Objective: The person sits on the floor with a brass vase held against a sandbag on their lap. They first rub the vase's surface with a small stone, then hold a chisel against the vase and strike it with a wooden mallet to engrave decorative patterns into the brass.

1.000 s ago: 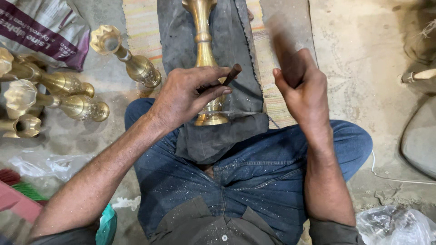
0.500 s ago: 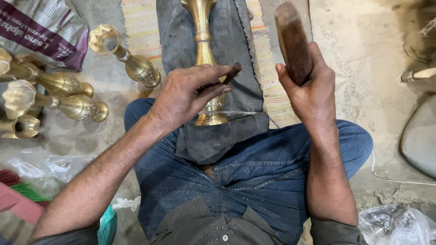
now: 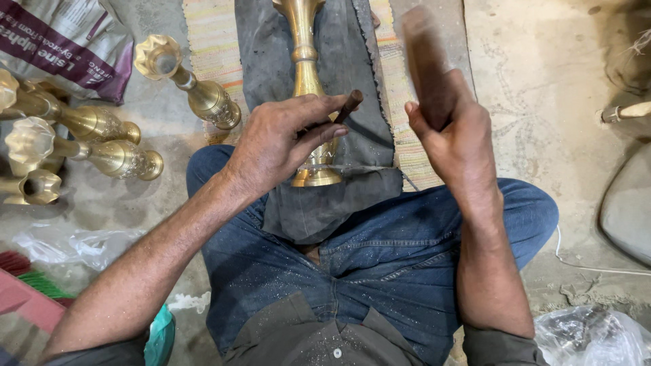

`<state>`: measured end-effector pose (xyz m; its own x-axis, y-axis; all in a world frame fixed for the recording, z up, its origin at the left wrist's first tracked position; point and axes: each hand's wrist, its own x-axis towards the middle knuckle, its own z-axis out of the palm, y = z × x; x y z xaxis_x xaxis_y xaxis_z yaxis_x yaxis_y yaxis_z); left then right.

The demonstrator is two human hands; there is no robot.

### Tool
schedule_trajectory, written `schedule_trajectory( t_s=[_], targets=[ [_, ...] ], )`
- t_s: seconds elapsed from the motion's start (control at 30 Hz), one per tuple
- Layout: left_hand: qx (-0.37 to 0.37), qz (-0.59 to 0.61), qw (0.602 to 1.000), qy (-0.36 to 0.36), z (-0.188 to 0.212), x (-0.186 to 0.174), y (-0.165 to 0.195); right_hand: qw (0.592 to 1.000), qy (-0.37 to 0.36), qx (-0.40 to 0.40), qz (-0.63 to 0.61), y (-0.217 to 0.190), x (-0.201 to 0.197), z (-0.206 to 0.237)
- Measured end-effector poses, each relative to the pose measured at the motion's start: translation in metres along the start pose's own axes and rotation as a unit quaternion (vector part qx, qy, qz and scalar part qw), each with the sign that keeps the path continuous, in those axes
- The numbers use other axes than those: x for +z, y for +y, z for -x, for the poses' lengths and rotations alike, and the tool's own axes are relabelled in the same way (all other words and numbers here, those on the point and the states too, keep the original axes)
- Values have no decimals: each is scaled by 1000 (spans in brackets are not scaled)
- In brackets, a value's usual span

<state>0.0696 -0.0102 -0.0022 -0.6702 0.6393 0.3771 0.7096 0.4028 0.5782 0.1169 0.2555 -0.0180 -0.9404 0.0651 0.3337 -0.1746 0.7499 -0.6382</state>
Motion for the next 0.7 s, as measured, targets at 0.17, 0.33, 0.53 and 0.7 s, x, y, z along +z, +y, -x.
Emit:
schedule_trajectory(
  t_s=[0.17,0.33,0.53,0.7],
  targets=[
    [-36,-2,999,-14,0,0,1,996,-4,63,-64,0,-2,1],
    [-25,4,1000,-14,-1,0,-1,1000,6,-16,13,3,-1,2],
    [-24,22,999,-14,3,-1,-1,999,10,-49,8,7,1,3],
    [-6,21,1000,0,2,-3,1,1000,-11,-3,-29,7,3,2]
  ],
)
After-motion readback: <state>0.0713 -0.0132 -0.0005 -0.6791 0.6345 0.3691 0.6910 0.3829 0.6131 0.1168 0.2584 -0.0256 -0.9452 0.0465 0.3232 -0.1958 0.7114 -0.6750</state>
